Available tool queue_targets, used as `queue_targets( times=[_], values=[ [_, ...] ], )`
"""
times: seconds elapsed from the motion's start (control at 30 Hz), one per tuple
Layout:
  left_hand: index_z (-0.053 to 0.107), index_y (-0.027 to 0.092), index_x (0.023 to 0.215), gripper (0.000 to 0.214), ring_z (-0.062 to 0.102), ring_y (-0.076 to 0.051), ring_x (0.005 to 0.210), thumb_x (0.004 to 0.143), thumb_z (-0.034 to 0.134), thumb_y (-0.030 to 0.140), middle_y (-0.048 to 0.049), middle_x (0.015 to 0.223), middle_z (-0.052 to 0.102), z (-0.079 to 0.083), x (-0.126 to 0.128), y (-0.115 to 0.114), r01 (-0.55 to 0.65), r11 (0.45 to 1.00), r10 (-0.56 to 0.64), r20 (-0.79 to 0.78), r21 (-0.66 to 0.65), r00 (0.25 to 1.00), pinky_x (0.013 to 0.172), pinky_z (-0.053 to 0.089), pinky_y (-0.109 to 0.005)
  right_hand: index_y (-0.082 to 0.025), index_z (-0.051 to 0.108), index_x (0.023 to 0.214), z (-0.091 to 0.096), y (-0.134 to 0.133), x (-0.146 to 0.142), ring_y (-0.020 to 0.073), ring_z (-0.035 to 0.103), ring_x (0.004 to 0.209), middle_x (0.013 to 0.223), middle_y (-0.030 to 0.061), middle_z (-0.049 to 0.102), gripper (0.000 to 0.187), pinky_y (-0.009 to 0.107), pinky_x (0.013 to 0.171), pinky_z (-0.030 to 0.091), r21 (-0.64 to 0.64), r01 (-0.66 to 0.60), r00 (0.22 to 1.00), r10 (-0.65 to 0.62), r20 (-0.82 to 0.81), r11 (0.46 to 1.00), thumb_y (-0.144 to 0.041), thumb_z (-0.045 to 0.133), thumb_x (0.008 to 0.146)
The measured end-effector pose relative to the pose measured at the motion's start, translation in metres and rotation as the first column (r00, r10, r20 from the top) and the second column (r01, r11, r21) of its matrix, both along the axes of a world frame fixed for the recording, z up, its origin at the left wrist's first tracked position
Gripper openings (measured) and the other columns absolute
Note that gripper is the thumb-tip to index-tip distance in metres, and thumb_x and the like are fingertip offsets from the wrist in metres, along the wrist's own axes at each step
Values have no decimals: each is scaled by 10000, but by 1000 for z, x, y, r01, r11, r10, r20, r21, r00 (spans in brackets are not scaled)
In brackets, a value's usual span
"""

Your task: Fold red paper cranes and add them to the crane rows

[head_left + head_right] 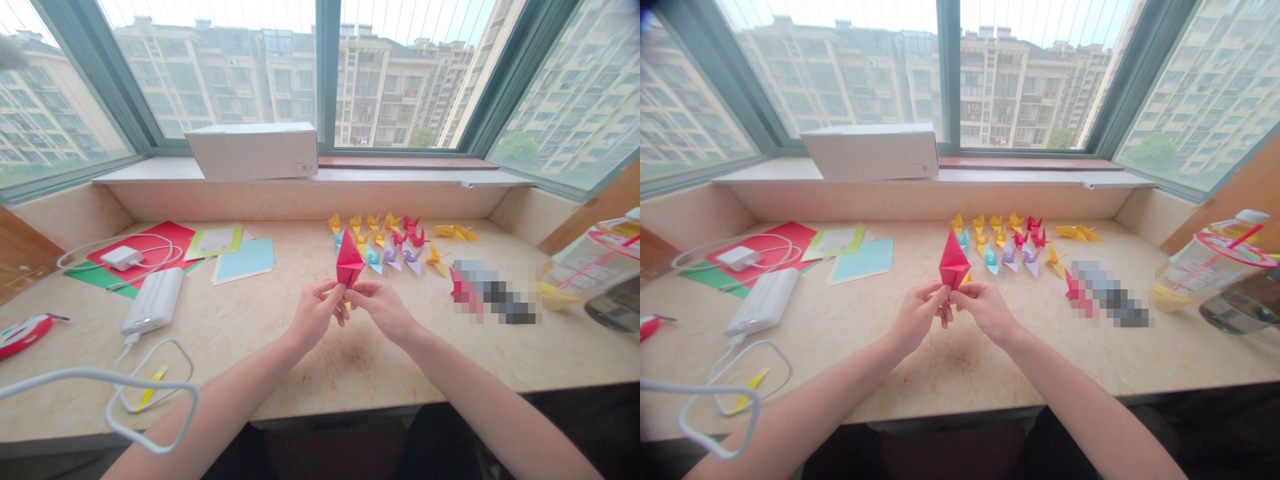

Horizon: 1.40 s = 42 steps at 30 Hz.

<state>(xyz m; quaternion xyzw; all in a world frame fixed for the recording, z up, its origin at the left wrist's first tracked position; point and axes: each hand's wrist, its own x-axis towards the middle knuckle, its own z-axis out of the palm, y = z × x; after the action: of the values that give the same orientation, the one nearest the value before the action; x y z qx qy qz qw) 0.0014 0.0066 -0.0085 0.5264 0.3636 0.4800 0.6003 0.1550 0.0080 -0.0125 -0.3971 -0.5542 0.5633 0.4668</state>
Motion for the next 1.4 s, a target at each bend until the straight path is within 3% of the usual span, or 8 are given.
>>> queue_targets(
  times=[0.23, 0.37, 0.5, 0.67, 0.8, 1.0, 1.23, 1.4],
  values=[
    [704, 115, 843, 401, 549, -102, 414, 809, 676, 514, -2, 605, 595, -5, 1, 2, -143, 990, 143, 7, -1, 990, 358, 434, -205, -169, 775, 848, 4, -2, -6, 157, 600, 663, 682, 21, 692, 261, 311, 716, 470, 56, -82, 996, 80, 43, 995, -402, 658, 860],
    [680, 114, 871, 415, 562, -111, 419, 843, 629, 525, -2, 602, 593, -6, 1, 3, -90, 994, 93, -46, 56, 995, 356, 444, -202, -156, 748, 747, -1, 2, -7, 151, 581, 618, 638, 19, 676, 298, 292, 640, 447, 69, -7, 996, 1, 84, 998, -439, 693, 824],
    [646, 120, 883, 435, 598, -122, 473, 909, 522, 536, -3, 645, 569, -10, -1, 4, 30, 993, -18, -104, 114, 994, 380, 470, -200, -155, 742, 743, -7, 10, -4, 139, 568, 587, 662, 20, 681, 335, 283, 610, 447, 102, -55, 997, 48, 67, 993, -488, 728, 784],
    [620, 118, 706, 493, 563, -94, 514, 927, 488, 538, -31, 674, 580, -20, -8, 14, 48, 932, 33, -216, 358, 976, 406, 424, -162, -139, 732, 701, -7, 19, -1, 142, 582, 602, 621, 31, 660, 434, 272, 615, 439, 153, -230, 973, 222, 67, 961, -554, 678, 815],
    [595, 120, 636, 509, 528, -94, 520, 939, 487, 514, -19, 633, 531, -23, -10, 19, 20, 866, 93, -199, 500, 975, 462, 435, -190, -134, 742, 718, -9, 17, -6, 129, 571, 586, 653, 39, 669, 421, 264, 598, 448, 158, -222, 975, 223, 13, 962, -549, 716, 782],
    [667, 95, 938, 513, 467, -104, 460, 925, 476, 571, 14, 583, 490, -24, 0, 17, -33, 935, 42, -19, 352, 999, 418, 424, -224, -125, 717, 685, -18, 13, -15, 127, 576, 543, 635, 47, 666, 473, 257, 543, 457, 178, -160, 986, 166, -18, 971, -596, 744, 723],
    [717, 71, 869, 576, 441, -109, 496, 884, 522, 612, 9, 550, 454, -25, 7, 16, -64, 949, 49, 56, 309, 997, 444, 422, -228, -127, 653, 650, -19, 13, -20, 106, 539, 504, 589, 31, 614, 507, 229, 483, 424, 260, -26, 999, 35, -30, 965, -600, 633, 832],
    [741, 67, 850, 571, 418, -105, 453, 852, 577, 613, 21, 504, 423, -30, 4, 13, -14, 963, 11, 13, 269, 1000, 425, 411, -234, -130, 624, 631, -32, 13, -24, 101, 513, 461, 560, 31, 590, 552, 221, 444, 388, 269, -33, 995, 7, 95, 962, -628, 564, 863]
  ],
)
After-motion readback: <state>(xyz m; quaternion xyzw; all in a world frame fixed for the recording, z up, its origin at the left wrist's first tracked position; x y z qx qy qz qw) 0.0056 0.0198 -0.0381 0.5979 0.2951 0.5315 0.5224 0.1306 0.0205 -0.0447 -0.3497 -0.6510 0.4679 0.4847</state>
